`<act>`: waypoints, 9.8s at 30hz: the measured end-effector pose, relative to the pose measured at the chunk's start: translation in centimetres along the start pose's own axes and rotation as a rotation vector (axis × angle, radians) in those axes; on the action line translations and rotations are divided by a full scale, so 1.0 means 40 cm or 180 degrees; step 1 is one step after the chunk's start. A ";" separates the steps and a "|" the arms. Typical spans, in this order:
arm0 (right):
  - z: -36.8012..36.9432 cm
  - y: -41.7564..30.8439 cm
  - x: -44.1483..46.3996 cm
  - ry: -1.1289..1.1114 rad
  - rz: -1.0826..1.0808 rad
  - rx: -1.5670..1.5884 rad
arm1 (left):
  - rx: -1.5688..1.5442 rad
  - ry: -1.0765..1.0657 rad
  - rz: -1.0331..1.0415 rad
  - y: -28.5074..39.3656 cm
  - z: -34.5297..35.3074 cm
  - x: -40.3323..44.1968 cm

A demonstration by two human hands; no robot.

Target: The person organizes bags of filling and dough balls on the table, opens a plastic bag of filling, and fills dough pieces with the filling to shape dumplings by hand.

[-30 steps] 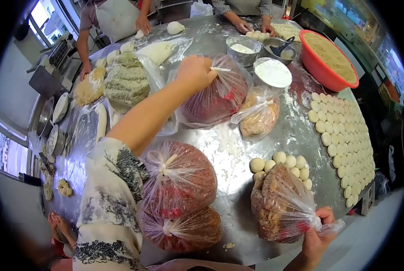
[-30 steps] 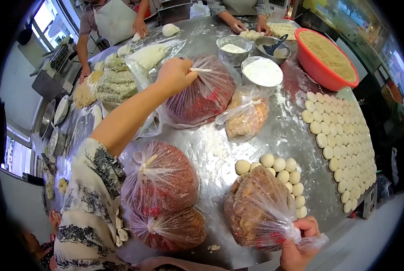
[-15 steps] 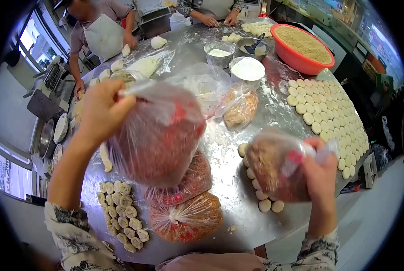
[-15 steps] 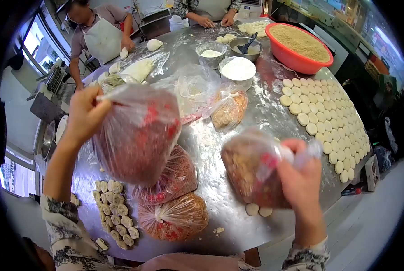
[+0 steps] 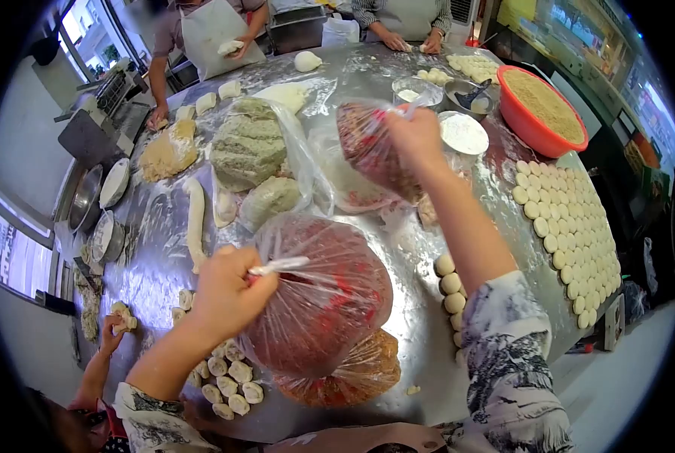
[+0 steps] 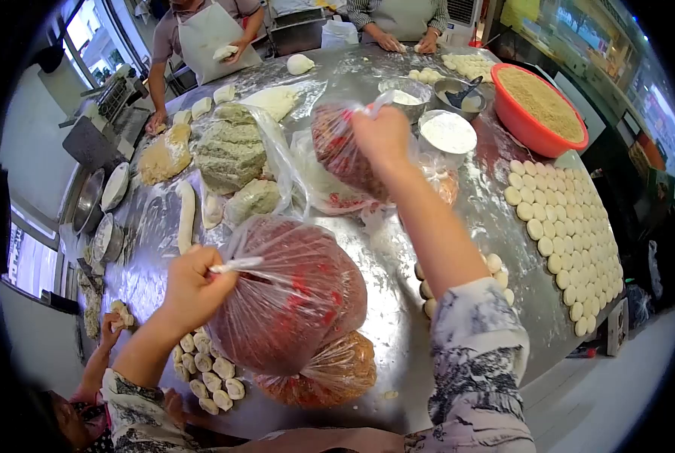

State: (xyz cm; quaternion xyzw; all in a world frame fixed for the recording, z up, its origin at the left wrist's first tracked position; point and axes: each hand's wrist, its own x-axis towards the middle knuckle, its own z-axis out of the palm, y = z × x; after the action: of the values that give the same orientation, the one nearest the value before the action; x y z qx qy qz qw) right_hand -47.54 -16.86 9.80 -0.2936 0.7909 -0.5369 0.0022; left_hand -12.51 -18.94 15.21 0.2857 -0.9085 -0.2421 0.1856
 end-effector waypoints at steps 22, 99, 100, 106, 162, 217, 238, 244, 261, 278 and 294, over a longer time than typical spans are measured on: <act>0.116 0.362 0.149 -0.2762 -0.1019 -0.3057 | -0.0118 -0.0455 -0.0207 0.029 -0.001 -0.007; -0.200 -0.013 -0.321 -0.2988 0.1330 0.2284 | -0.1930 0.0977 -0.0419 0.184 -0.003 0.417; -0.159 0.011 -0.296 -0.2449 0.0980 0.1984 | -0.2184 0.1025 -0.0450 0.182 0.020 0.440; -0.080 0.078 -0.115 -0.1050 0.0002 0.1640 | -0.2099 0.1561 -0.0432 0.075 0.142 0.566; 0.013 -0.110 -0.447 -0.2968 0.0066 -0.1269 | -0.1242 0.0749 -0.0653 -0.058 0.217 -0.475; -0.101 -0.049 -0.871 -0.2654 -0.1461 -0.0961 | -0.0203 0.0030 -0.0449 -0.031 0.346 -0.491; -0.214 -0.009 -0.871 -0.2201 -0.0883 -0.0296 | 0.0186 0.0240 -0.0069 -0.059 0.293 -0.419; -0.123 -0.044 -0.902 -0.1800 -0.1040 -0.1630 | 0.0463 0.0871 0.0313 -0.062 0.273 -0.410; -0.071 -0.174 -0.920 -0.2201 -0.0408 -0.2206 | -0.5317 0.1117 -0.2853 -0.110 0.242 -0.463; -0.277 -0.019 -0.769 -0.1256 0.3464 0.3486 | -0.6855 0.0951 -0.3473 -0.129 0.144 -0.444; -0.048 0.119 -0.385 -0.2194 0.3091 0.3225 | -0.6239 0.1704 -0.2945 -0.159 0.202 -0.606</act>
State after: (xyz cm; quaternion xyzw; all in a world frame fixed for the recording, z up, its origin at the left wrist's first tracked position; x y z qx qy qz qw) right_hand -37.61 -6.86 1.77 -0.0281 0.4439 -0.6499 0.6162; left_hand 5.00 -6.06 0.32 0.3694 -0.0615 -0.8304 0.4125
